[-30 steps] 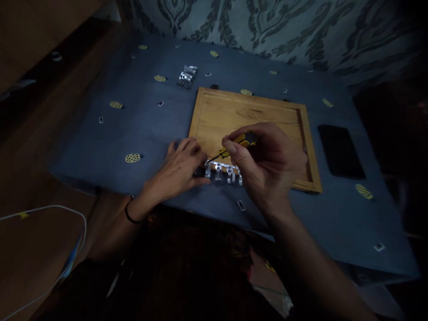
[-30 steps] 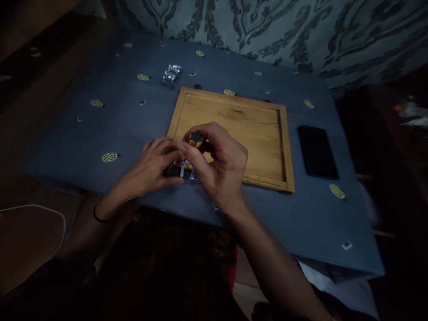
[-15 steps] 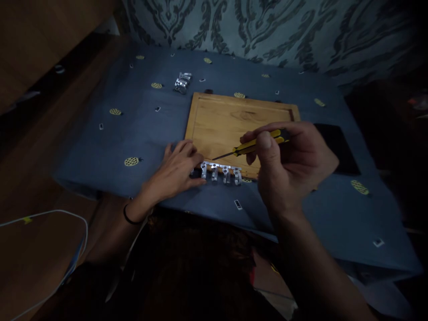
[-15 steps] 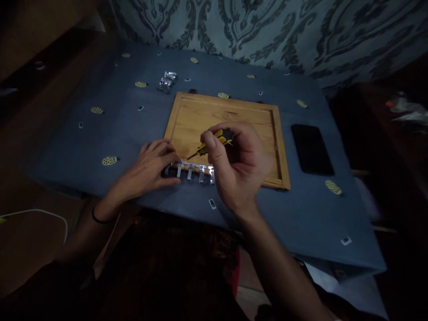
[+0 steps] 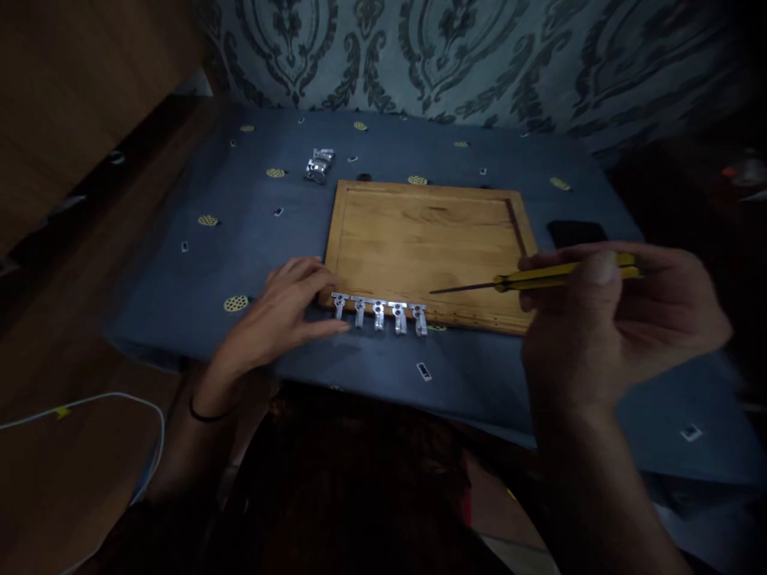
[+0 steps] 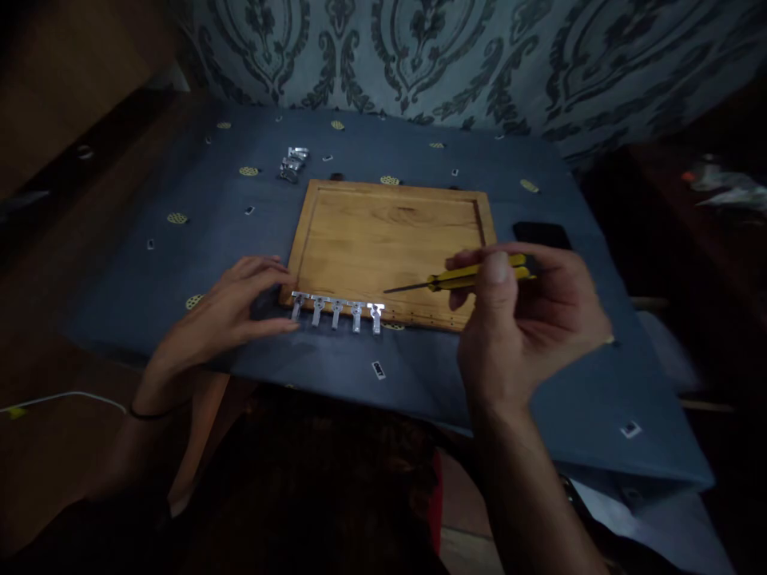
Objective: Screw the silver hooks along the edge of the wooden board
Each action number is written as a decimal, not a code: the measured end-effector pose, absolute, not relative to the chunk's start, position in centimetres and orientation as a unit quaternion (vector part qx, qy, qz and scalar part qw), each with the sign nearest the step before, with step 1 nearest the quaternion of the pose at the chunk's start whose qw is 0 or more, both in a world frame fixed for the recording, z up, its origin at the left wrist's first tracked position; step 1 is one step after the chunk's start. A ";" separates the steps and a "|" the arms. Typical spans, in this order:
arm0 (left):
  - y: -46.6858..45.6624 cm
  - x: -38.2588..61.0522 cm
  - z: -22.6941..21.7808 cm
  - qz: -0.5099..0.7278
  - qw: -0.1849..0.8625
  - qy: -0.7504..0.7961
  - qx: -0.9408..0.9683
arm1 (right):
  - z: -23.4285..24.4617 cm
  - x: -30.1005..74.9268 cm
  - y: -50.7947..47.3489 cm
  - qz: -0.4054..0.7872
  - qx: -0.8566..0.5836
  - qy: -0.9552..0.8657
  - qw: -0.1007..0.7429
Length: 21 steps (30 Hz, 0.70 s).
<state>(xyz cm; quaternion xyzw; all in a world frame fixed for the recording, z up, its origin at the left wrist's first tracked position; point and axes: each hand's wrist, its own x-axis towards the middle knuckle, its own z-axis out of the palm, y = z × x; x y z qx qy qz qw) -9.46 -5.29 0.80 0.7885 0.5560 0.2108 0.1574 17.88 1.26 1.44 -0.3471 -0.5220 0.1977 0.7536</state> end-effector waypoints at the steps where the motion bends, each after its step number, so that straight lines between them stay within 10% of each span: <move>1: -5.5 -10.1 1.2 0.225 0.164 0.558 0.781 | 1.1 18.7 1.5 0.196 -0.359 -0.504 0.760; 21: -4.9 -13.1 -3.7 0.291 0.023 0.703 0.649 | -9.9 28.4 3.3 0.268 -0.443 -0.366 0.773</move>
